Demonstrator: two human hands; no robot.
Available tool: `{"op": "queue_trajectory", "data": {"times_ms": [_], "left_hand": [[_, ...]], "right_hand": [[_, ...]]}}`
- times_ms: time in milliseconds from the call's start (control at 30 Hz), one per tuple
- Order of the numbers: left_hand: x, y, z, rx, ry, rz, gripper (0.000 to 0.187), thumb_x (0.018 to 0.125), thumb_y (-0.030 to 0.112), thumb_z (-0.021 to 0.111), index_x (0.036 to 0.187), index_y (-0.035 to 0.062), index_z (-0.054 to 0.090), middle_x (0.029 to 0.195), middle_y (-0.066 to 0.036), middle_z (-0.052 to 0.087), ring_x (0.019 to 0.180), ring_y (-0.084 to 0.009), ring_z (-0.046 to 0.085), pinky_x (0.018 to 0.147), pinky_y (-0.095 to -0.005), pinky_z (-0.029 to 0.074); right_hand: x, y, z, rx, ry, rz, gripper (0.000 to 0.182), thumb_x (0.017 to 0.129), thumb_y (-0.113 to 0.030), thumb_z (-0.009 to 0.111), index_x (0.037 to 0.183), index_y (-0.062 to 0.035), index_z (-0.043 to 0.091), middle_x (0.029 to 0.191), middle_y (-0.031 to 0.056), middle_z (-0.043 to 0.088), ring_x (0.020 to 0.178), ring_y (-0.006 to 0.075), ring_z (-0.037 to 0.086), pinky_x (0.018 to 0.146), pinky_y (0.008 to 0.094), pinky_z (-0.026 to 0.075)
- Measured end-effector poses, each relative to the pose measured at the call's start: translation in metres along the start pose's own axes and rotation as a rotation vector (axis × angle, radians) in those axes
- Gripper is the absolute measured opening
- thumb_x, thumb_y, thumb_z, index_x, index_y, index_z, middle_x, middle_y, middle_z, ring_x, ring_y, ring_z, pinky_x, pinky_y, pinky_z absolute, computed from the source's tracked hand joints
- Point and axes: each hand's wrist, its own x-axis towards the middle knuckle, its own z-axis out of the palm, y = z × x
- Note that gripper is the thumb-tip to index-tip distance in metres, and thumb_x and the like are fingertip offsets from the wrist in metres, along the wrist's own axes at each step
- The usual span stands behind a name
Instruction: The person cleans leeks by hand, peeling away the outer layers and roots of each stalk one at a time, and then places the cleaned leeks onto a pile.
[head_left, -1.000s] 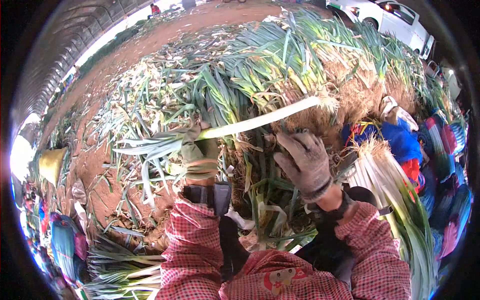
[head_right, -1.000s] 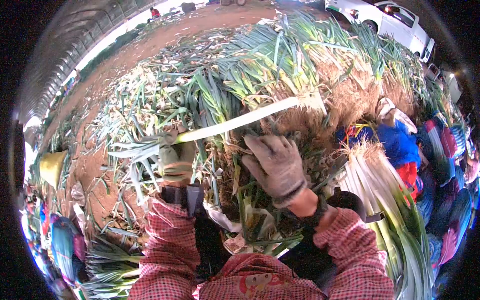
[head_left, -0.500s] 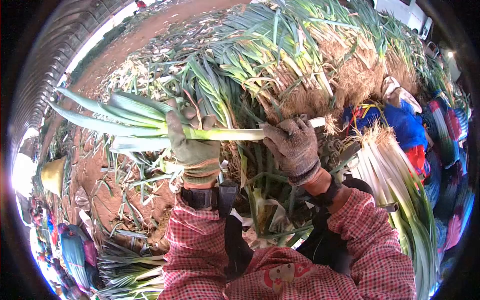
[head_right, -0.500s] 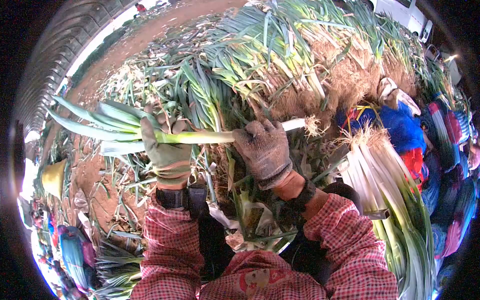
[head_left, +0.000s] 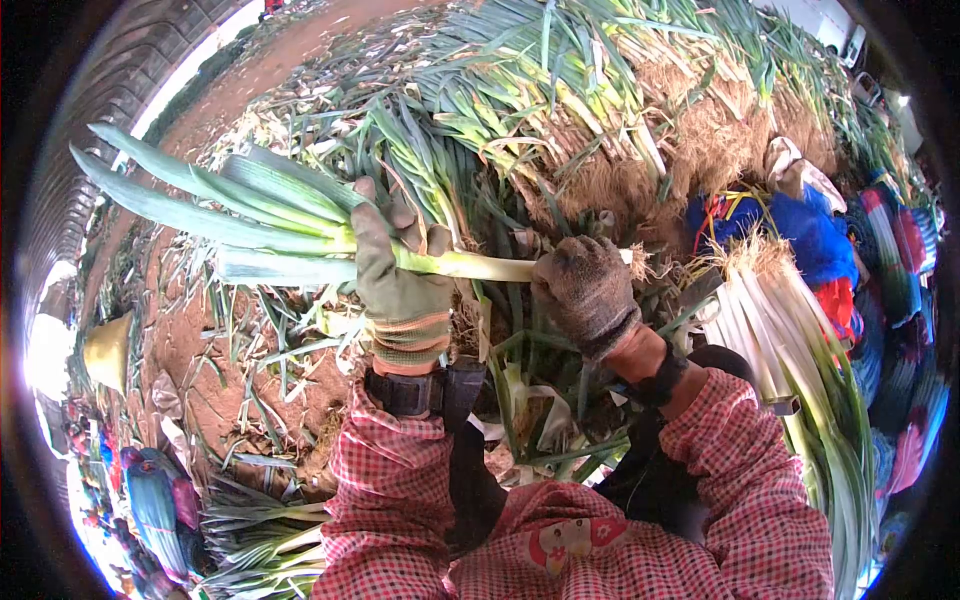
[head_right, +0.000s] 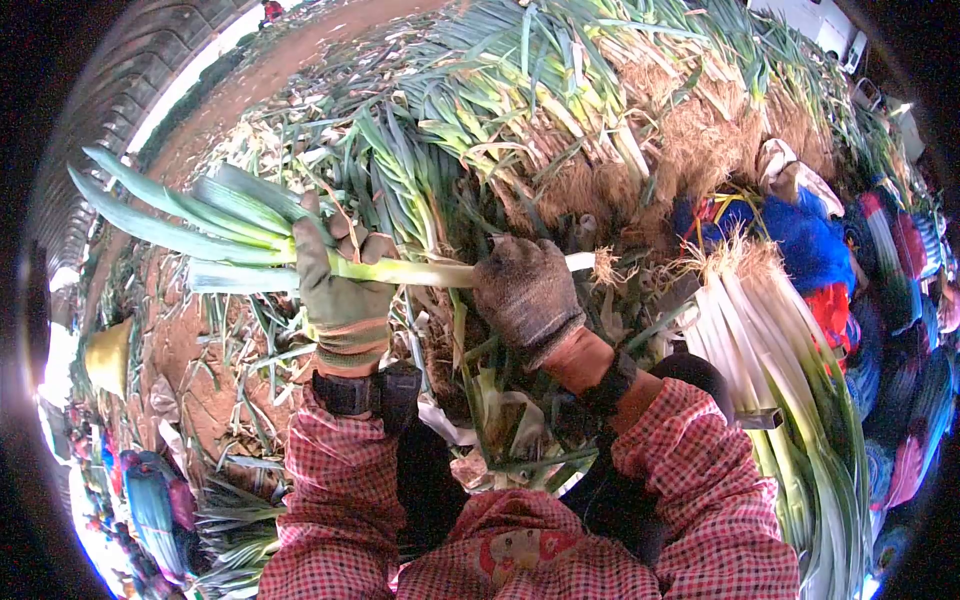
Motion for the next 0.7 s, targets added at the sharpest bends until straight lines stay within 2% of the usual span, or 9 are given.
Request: {"op": "queue_trajectory", "data": {"times_ms": [67,200,267,300,400,533,600,667,700], "left_hand": [[-0.001,-0.003,-0.002,-0.014,0.024,-0.018,0.035,0.088,0.034,0.055,0.118,0.0172,0.047,0.077,0.004,0.05,0.06,-0.0063,0.042,0.052,-0.023,0.038],[0.001,-0.005,-0.005,0.17,0.174,0.038,0.039,0.092,0.033,0.05,0.124,0.0134,0.042,0.089,0.0,0.051,0.075,-0.0102,0.05,0.063,-0.0302,0.048],[0.001,-0.012,-0.005,0.2,0.204,0.041,0.042,0.092,0.037,0.048,0.126,0.0145,0.041,0.09,0.0,0.051,0.078,-0.0112,0.051,0.068,-0.0318,0.05],[0.001,-0.022,-0.009,0.314,0.218,0.117,0.042,0.091,0.036,0.05,0.126,0.0143,0.041,0.09,-0.001,0.05,0.077,-0.0117,0.051,0.068,-0.0314,0.049],[0.001,-0.041,-0.016,0.123,0.244,0.113,0.041,0.089,0.027,0.055,0.125,0.0128,0.04,0.088,-0.003,0.05,0.074,-0.0124,0.05,0.067,-0.0308,0.049],[-0.003,-0.055,-0.019,0.184,0.133,0.087,0.033,0.089,0.014,0.051,0.12,0.0109,0.04,0.084,-0.004,0.051,0.072,-0.0146,0.051,0.061,-0.0299,0.046],[-0.008,-0.048,-0.011,0.074,-0.19,0.055,0.039,0.092,0.017,0.042,0.129,0.0058,0.039,0.106,-0.007,0.055,0.09,-0.0178,0.056,0.078,-0.0322,0.048],[-0.015,-0.045,-0.006,0.044,-0.144,-0.022,0.035,0.09,0.019,0.046,0.123,0.0054,0.045,0.099,-0.008,0.055,0.087,-0.0182,0.056,0.076,-0.0317,0.048],[-0.015,-0.045,-0.007,0.621,-0.171,0.176,0.029,0.09,0.017,0.048,0.116,0.0049,0.046,0.093,-0.008,0.055,0.081,-0.0191,0.056,0.072,-0.0322,0.048]], "right_hand": [[0.003,-0.001,0.0,0.037,0.145,0.02,0.012,0.064,-0.014,0.063,0.072,-0.01,0.056,0.07,0.0114,0.05,0.068,0.0311,0.052,0.061,0.0428,0.041],[-0.003,-0.009,0.004,0.003,0.127,-0.051,0.015,0.064,-0.015,0.063,0.075,-0.0098,0.056,0.073,0.0103,0.05,0.069,0.0305,0.053,0.061,0.0422,0.042],[-0.002,-0.021,-0.003,0.158,0.17,-0.069,0.02,0.063,-0.015,0.066,0.079,-0.0102,0.054,0.076,0.0083,0.05,0.069,0.0302,0.053,0.062,0.0425,0.042],[0.0,-0.025,-0.003,0.283,0.218,-0.043,0.031,0.062,-0.015,0.069,0.09,-0.0111,0.058,0.081,0.0082,0.051,0.074,0.0305,0.052,0.066,0.0428,0.042],[0.017,-0.028,-0.019,0.334,0.323,0.072,0.043,0.062,-0.023,0.07,0.103,-0.0151,0.06,0.088,0.0085,0.051,0.079,0.0291,0.051,0.069,0.0431,0.04],[0.023,-0.01,-0.001,0.271,0.372,-0.008,0.042,0.061,-0.021,0.069,0.102,-0.0166,0.062,0.088,0.0057,0.051,0.08,0.0281,0.049,0.07,0.0426,0.039],[0.02,-0.012,-0.003,0.28,0.357,0.019,0.036,0.061,-0.019,0.068,0.096,-0.0165,0.062,0.085,0.0046,0.05,0.079,0.0272,0.049,0.069,0.0424,0.039],[0.019,-0.011,-0.005,0.166,0.369,-0.022,0.03,0.06,-0.021,0.069,0.089,-0.0175,0.062,0.083,0.0039,0.05,0.078,0.026,0.049,0.069,0.0413,0.039],[0.017,-0.01,-0.007,0.167,0.37,-0.023,0.03,0.06,-0.021,0.069,0.089,-0.0175,0.062,0.083,0.0039,0.05,0.078,0.026,0.049,0.069,0.0413,0.039]]}}
